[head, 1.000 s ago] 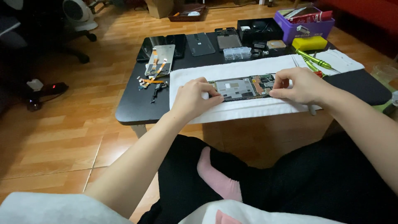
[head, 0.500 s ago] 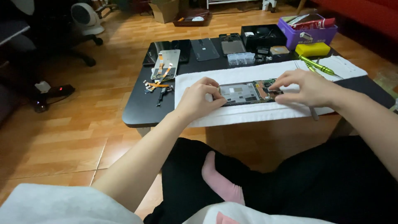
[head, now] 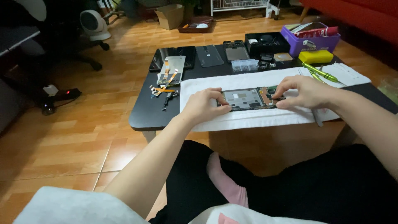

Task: Assembling internal components of a smartphone, specifically installing the motherboard and connecting ribbon cables.

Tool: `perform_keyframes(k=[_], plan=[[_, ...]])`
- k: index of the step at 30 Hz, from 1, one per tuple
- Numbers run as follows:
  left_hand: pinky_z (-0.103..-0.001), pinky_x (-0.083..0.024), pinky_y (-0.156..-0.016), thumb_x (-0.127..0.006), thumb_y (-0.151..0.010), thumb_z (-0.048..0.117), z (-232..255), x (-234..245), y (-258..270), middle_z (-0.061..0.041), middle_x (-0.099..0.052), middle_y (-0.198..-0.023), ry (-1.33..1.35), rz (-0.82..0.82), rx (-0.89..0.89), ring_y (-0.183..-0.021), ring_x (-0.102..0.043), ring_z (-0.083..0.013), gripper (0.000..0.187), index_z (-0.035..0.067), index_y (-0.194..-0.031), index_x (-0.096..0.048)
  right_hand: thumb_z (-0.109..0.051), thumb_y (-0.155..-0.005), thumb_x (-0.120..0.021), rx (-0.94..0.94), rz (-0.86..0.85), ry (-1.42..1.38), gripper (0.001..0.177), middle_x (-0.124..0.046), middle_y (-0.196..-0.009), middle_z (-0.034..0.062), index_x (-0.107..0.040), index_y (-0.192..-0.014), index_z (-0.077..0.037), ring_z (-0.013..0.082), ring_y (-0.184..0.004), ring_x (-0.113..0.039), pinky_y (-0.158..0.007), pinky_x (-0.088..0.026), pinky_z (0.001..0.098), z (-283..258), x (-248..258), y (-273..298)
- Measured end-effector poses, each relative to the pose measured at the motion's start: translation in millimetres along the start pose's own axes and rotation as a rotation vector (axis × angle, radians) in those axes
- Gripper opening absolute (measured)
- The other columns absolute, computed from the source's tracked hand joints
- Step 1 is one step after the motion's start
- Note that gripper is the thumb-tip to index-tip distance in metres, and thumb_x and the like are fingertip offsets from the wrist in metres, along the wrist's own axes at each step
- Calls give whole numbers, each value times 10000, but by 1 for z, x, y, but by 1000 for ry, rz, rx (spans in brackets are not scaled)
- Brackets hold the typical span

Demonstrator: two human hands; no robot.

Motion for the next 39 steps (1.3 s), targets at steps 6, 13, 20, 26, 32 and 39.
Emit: perform_keyframes(k=[6, 13, 20, 26, 32, 39], plan=[[-450, -439, -996, -692, -817, 435, 4, 4, 5, -71, -651, -1452, 5, 21, -72, -1382, -571, -195, 240, 250, -889, -826, -264, -810, -844, 30, -15, -8, 266, -725, -1298, -41, -865, -1061, -177, 177, -1242, -630, -1089, -442, 411, 10, -2, -8], [-535, -485, -1024, -787, -828, 341, 4, 9, 12, -74, -267, -1702, 139, 93, -128, -1452, -463, -291, 213, 254, -1017, -834, -254, -832, -828, 15, 5, -24, 243, -736, -1267, -40, -863, -1055, -165, 170, -1217, -635, -1092, -442, 391, 3, -1, 1], [-565, -426, -1080, -768, -831, 366, 3, 10, 11, -98, -295, -1675, 84, 121, -130, -1478, -385, -309, 312, 183, -1075, -833, -251, -853, -792, 0, -3, -64, 270, -723, -1306, -18, -849, -1101, -159, 187, -1261, -618, -1097, -444, 419, 5, -3, 4], [-583, -369, -1099, -736, -829, 400, 0, 8, 8, -94, -344, -1667, 8, 111, -88, -1510, -316, -334, 297, 227, -1040, -853, -255, -855, -788, 19, 7, -59, 270, -721, -1307, -19, -847, -1102, -166, 187, -1252, -624, -1081, -455, 408, 5, -3, 4], [-549, -287, -1160, -739, -814, 406, -9, 5, -2, -119, -315, -1680, 4, 38, -6, -1561, -218, -309, 350, 250, -1111, -838, -283, -867, -750, -27, -46, -71, 332, -687, -1333, -2, -784, -1179, -175, 177, -1254, -611, -1080, -452, 401, 0, -5, 9], [-563, -343, -1228, -667, -866, 609, -30, 14, -24, -39, -474, -1609, 263, 64, 130, -1500, -389, -361, 479, 361, -1273, -720, -407, -765, -856, 202, 190, -188, 767, -727, -1276, 133, -574, -1469, -287, 319, -1207, -653, -1066, -472, 485, -44, 30, 16]])
Point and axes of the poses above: each hand's wrist, its own y-axis away from the middle knuckle, its own x-axis out of the back of the hand, z = x × y, the point moved 10 cm from there along -y, towards the middle knuckle
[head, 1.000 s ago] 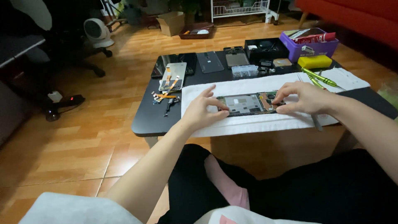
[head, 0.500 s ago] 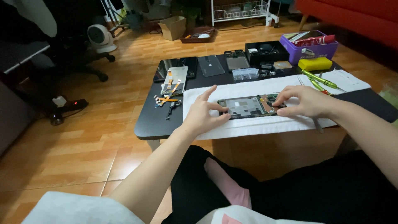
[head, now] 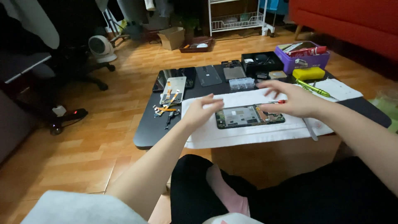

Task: Assembling internal components of a smartphone, specifically installing the motherboard and connecting ribbon cables.

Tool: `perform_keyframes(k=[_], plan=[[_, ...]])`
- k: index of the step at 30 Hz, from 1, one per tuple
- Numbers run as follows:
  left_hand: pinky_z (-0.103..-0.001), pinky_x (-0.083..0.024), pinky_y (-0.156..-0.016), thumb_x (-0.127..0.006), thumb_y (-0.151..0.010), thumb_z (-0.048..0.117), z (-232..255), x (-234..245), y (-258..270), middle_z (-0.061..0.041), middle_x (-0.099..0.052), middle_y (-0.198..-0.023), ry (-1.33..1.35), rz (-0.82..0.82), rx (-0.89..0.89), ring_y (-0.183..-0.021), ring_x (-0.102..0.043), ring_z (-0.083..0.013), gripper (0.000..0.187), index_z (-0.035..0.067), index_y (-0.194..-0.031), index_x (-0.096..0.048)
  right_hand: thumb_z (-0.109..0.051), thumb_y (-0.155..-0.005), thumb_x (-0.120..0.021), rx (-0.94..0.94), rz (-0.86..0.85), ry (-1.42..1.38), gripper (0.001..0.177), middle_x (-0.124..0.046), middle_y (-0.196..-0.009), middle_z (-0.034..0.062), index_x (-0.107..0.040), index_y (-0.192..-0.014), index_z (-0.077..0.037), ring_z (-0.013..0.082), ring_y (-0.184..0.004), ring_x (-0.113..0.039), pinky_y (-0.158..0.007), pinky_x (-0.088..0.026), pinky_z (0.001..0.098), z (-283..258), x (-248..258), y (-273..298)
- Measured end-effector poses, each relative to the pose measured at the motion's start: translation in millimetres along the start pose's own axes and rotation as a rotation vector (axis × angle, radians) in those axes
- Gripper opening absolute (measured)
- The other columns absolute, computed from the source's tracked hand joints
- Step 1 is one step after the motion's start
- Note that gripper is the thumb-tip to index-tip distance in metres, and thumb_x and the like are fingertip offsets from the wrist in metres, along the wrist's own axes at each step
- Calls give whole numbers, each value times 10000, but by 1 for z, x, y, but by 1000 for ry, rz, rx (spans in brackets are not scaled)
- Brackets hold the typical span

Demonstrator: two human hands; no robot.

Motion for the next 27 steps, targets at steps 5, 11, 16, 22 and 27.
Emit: perform_keyframes(k=[5, 11, 16, 22, 27], plan=[[-489, -423, -1158, -659, -914, 507, 28, -35, -69, 63, -627, -1433, -382, 41, -36, -1415, -516, -233, 392, 415, -1293, -698, -290, -714, -923, 681, -107, 143, 907, -530, -1477, 244, -495, -1494, -113, 503, -1381, -444, -1114, -332, 659, -209, -50, 55], [-588, -384, -1022, -638, -882, 336, 47, -25, -87, -36, -614, -1335, -889, -152, -303, -1340, -472, -301, 405, 269, -1279, -687, -330, -806, -634, 1139, -169, 90, 589, -640, -1371, 24, -571, -1361, -142, 259, -1326, -609, -1220, -323, 543, -319, -109, 113], [-566, -380, -1077, -619, -936, 419, 23, 21, -104, -31, -654, -1339, -1142, -268, -90, -1315, -479, -289, 385, 361, -1308, -698, -349, -1120, -439, 1176, -246, -255, 503, -533, -1702, 21, -464, -1590, -172, 363, -1720, -525, -1543, -389, 460, -347, -155, 135], [-331, -580, -638, -516, -962, -46, 57, -28, -102, -145, -658, -1216, -1552, -566, -700, -936, -660, -292, 251, -47, -1200, -596, -182, -1143, -433, 1178, -264, -496, 412, -566, -1592, 150, -501, -1508, -3, 308, -1692, -467, -1576, -307, 411, -356, -171, 135], [-341, -471, -1087, -538, -932, 453, 175, -35, 17, 16, -641, -1471, -606, -674, -348, -1311, -625, -162, 553, 192, -1413, -624, -172, -1000, -543, 1230, -183, -133, 35, -625, -900, 28, -558, -972, -155, 306, -904, -576, -830, -442, 459, -295, -78, 143]])
Point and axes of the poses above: each hand's wrist, its own y-axis away from the middle knuckle, its own x-axis out of the back of the hand, z = x × y, the point moved 10 cm from there along -y, towards the middle knuckle
